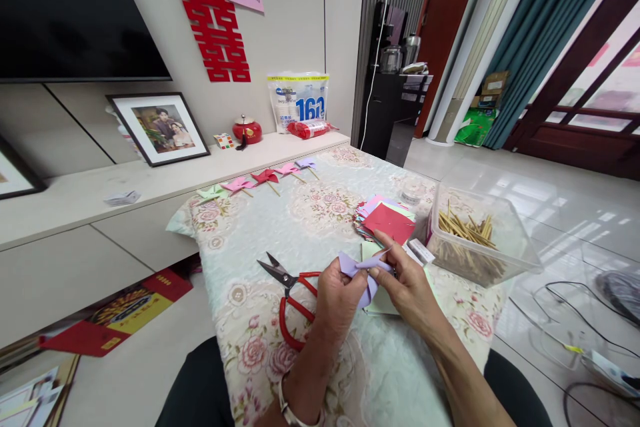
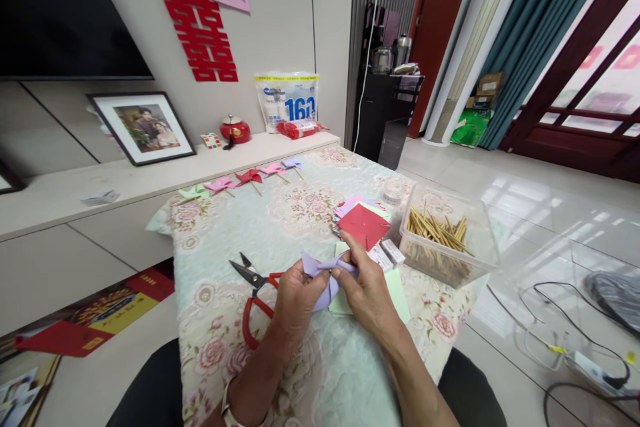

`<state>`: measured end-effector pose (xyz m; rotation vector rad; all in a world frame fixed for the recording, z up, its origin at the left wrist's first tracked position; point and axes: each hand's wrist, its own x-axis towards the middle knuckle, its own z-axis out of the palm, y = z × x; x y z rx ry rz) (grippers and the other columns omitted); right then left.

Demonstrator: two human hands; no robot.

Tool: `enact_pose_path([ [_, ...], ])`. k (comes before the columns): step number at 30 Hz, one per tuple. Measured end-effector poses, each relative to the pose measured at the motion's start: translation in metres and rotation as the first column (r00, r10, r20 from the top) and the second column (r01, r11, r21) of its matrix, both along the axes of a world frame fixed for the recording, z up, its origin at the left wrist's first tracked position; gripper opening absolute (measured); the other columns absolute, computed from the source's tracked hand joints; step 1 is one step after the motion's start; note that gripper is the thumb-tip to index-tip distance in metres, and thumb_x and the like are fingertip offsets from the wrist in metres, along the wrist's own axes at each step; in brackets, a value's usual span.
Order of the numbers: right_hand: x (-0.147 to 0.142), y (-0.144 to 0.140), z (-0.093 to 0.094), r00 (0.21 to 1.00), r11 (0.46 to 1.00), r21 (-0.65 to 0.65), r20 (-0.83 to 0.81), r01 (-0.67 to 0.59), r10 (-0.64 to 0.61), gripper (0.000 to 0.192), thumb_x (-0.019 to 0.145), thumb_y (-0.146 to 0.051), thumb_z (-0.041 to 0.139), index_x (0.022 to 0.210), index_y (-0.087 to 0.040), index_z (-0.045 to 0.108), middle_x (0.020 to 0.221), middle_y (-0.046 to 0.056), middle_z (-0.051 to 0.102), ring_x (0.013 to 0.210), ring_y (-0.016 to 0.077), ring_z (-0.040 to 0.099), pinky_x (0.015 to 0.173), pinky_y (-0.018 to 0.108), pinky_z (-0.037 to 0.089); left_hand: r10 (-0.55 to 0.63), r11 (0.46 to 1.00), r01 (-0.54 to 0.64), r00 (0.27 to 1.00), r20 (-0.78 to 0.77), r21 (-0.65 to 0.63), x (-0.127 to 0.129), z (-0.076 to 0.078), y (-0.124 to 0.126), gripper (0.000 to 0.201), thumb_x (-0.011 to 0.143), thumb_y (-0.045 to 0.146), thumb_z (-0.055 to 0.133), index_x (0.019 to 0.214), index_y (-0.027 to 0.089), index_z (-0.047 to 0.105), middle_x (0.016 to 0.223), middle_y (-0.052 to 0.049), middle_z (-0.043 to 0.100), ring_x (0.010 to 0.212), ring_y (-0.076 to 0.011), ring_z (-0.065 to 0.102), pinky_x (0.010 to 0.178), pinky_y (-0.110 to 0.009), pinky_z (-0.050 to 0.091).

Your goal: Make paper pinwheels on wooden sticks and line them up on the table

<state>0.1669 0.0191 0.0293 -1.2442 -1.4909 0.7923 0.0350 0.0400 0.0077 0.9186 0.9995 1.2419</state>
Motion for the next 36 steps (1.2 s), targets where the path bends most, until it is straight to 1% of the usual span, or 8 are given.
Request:
enact_pose_path([
  [10, -0.001, 0.000, 0.003, 1.000, 1.000, -0.008, -0.017, 0.018, -0.018, 0.053, 0.089, -0.029, 0.060, 0.141, -0.018, 0.052, 0.079, -0.002, 0.050, 0.072, 0.0170, 0.052, 0.066, 0.028, 0.043, -0.051, 0.998, 0.054, 0.992, 0.116, -0.025, 0.002, -0.002, -0.002, 0.030, 0.064, 0.029, 0.077, 0.090, 0.013, 0.073, 0.082, -0.007, 0.078, 0.073, -0.0227, 0.071, 0.067, -0.029, 0.054],
  [15, -0.002, 0.000, 0.002, 0.998, 1.000, -0.002, -0.056, 0.010, -0.010, 0.051, 0.089, -0.028, 0.060, 0.138, -0.019, 0.054, 0.079, -0.002, 0.050, 0.071, 0.0164, 0.051, 0.064, 0.027, 0.042, -0.108, 0.994, 0.113, 0.967, 0.231, -0.008, 0.002, 0.000, -0.001, 0.036, 0.064, 0.031, 0.080, 0.095, 0.014, 0.072, 0.082, -0.006, 0.078, 0.075, -0.0223, 0.070, 0.072, -0.030, 0.054],
  [20, -0.002, 0.001, 0.001, 0.995, 1.000, -0.007, -0.098, 0.002, -0.003, 0.049, 0.087, -0.030, 0.062, 0.135, -0.019, 0.055, 0.080, -0.001, 0.053, 0.072, 0.0170, 0.053, 0.067, 0.028, 0.044, -0.139, 0.988, 0.152, 0.952, 0.273, -0.027, 0.001, 0.002, -0.004, 0.038, 0.065, 0.036, 0.082, 0.094, 0.015, 0.072, 0.079, -0.005, 0.076, 0.070, -0.0194, 0.069, 0.069, -0.028, 0.052],
  [23, -0.001, 0.001, 0.001, 0.993, 1.000, -0.029, -0.116, -0.004, 0.001, 0.043, 0.086, -0.034, 0.064, 0.126, -0.020, 0.059, 0.081, 0.000, 0.058, 0.074, 0.0181, 0.056, 0.068, 0.029, 0.046, -0.127, 0.988, 0.144, 0.960, 0.249, -0.051, 0.000, 0.003, -0.005, 0.038, 0.063, 0.038, 0.084, 0.091, 0.015, 0.072, 0.076, -0.004, 0.074, 0.066, -0.0181, 0.067, 0.065, -0.027, 0.051],
  [26, 0.001, 0.000, 0.003, 0.991, 0.997, -0.064, -0.128, -0.035, 0.026, 0.028, 0.085, -0.040, 0.067, 0.104, -0.020, 0.064, 0.084, 0.002, 0.064, 0.075, 0.0188, 0.059, 0.069, 0.029, 0.047, -0.132, 0.988, 0.148, 0.956, 0.262, -0.044, -0.001, 0.003, -0.004, 0.037, 0.063, 0.037, 0.084, 0.089, 0.014, 0.072, 0.073, -0.003, 0.073, 0.065, -0.0181, 0.066, 0.065, -0.027, 0.051],
  [29, 0.004, 0.000, 0.005, 0.994, 0.996, -0.078, -0.096, -0.051, 0.043, 0.023, 0.084, -0.042, 0.069, 0.083, -0.019, 0.063, 0.077, 0.001, 0.062, 0.071, 0.0172, 0.057, 0.065, 0.027, 0.045, -0.138, 0.988, 0.150, 0.950, 0.281, -0.023, -0.002, 0.005, -0.003, 0.030, 0.063, 0.032, 0.083, 0.084, 0.014, 0.072, 0.069, -0.001, 0.072, 0.063, -0.0168, 0.064, 0.064, -0.026, 0.050],
  [32, 0.007, 0.000, 0.007, 0.994, 0.990, -0.105, -0.066, -0.090, 0.083, 0.025, 0.084, -0.041, 0.069, 0.075, -0.019, 0.062, 0.069, -0.002, 0.057, 0.065, 0.0150, 0.052, 0.060, 0.026, 0.041, -0.149, 0.988, 0.155, 0.962, 0.228, -0.009, -0.004, 0.008, -0.004, 0.025, 0.063, 0.027, 0.083, 0.081, 0.014, 0.072, 0.068, -0.001, 0.072, 0.062, -0.0162, 0.064, 0.063, -0.025, 0.049],
  [36, 0.012, 0.001, 0.007, 0.991, 0.979, -0.160, -0.073, -0.126, 0.115, 0.022, 0.082, -0.039, 0.070, 0.077, -0.018, 0.064, 0.070, -0.001, 0.059, 0.067, 0.0157, 0.052, 0.062, 0.027, 0.041, -0.192, 0.979, 0.200, 0.964, 0.183, -0.031, -0.006, 0.014, -0.006, 0.026, 0.062, 0.026, 0.084, 0.083, 0.013, 0.073, 0.074, -0.003, 0.075, 0.069, -0.0186, 0.067, 0.069, -0.027, 0.051],
])
